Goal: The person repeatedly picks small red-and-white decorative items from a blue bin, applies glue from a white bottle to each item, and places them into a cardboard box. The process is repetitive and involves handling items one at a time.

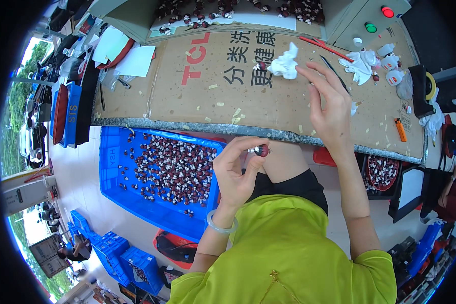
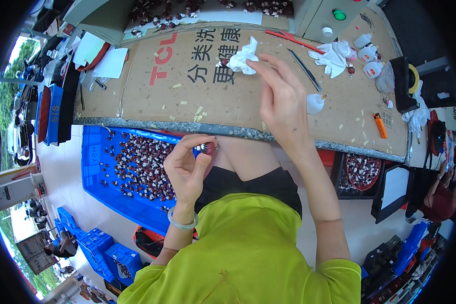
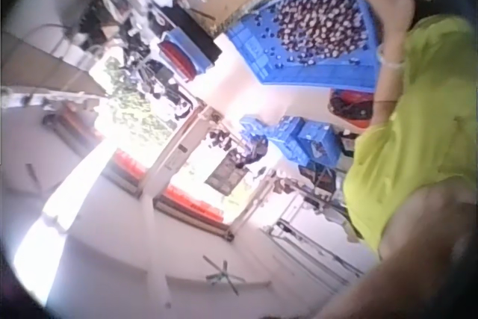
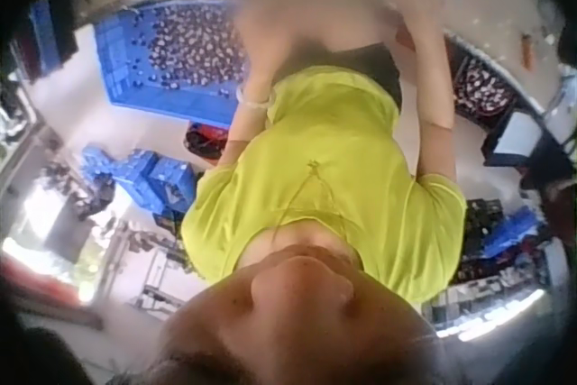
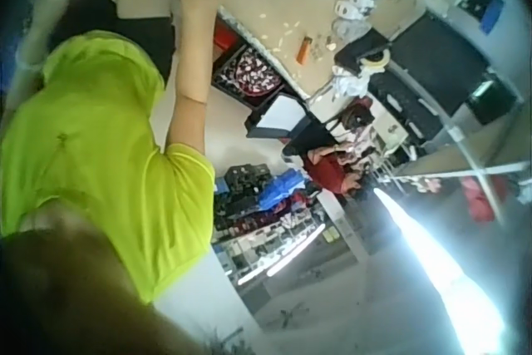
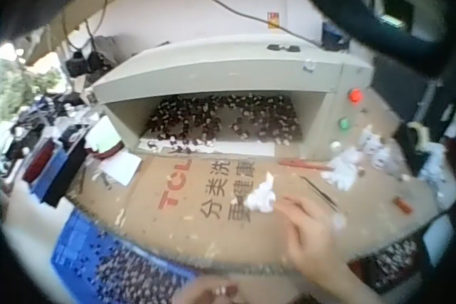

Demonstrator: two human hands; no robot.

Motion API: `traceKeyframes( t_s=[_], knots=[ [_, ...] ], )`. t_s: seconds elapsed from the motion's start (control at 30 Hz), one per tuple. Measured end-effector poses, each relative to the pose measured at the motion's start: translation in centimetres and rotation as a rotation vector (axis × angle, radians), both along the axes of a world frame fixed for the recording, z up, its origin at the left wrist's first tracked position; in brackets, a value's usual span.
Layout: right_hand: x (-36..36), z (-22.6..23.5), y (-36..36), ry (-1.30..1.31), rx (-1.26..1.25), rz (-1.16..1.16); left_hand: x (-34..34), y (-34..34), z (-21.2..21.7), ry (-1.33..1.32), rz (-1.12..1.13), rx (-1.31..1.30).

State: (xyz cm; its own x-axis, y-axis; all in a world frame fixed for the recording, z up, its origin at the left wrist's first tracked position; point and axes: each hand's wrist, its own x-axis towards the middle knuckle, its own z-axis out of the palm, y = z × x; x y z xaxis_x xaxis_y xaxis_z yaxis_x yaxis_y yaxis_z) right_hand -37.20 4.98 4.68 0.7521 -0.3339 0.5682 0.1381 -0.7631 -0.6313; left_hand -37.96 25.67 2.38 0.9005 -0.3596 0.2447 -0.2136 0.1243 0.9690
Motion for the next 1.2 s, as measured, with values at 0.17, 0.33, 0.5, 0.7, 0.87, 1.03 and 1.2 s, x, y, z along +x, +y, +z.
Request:
traceKeyframes(
  t_s=[0.17,0.33,0.5,0.7,0.87,1.03,1.2],
  knots=[
    [-3.6,-0.3,1.5,0.063,0.264,0.305,-0.2,-0.3,-0.5,0.046,0.005,-0.014],
    [-6.2,-1.3,3.8,0.149,0.546,0.421,-0.5,-0.7,-1.5,0.064,-0.020,-0.010],
    [-6.9,-3.1,3.9,0.051,0.546,0.421,-0.7,-1.0,-1.3,0.035,-0.026,0.030],
    [-7.4,-3.5,4.1,-0.023,0.548,0.425,-1.2,-1.1,-0.9,-0.018,-0.044,0.050],
    [-7.9,-3.5,4.1,-0.047,0.517,0.434,-1.3,-0.9,-0.6,-0.105,-0.069,0.070],
    [-8.2,-3.2,4.2,-0.069,0.531,0.426,-1.3,-1.1,0.0,-0.137,-0.077,0.082],
    [-8.4,-3.0,4.3,-0.084,0.531,0.422,-1.6,-1.2,0.5,-0.167,-0.058,0.102]
  ],
)
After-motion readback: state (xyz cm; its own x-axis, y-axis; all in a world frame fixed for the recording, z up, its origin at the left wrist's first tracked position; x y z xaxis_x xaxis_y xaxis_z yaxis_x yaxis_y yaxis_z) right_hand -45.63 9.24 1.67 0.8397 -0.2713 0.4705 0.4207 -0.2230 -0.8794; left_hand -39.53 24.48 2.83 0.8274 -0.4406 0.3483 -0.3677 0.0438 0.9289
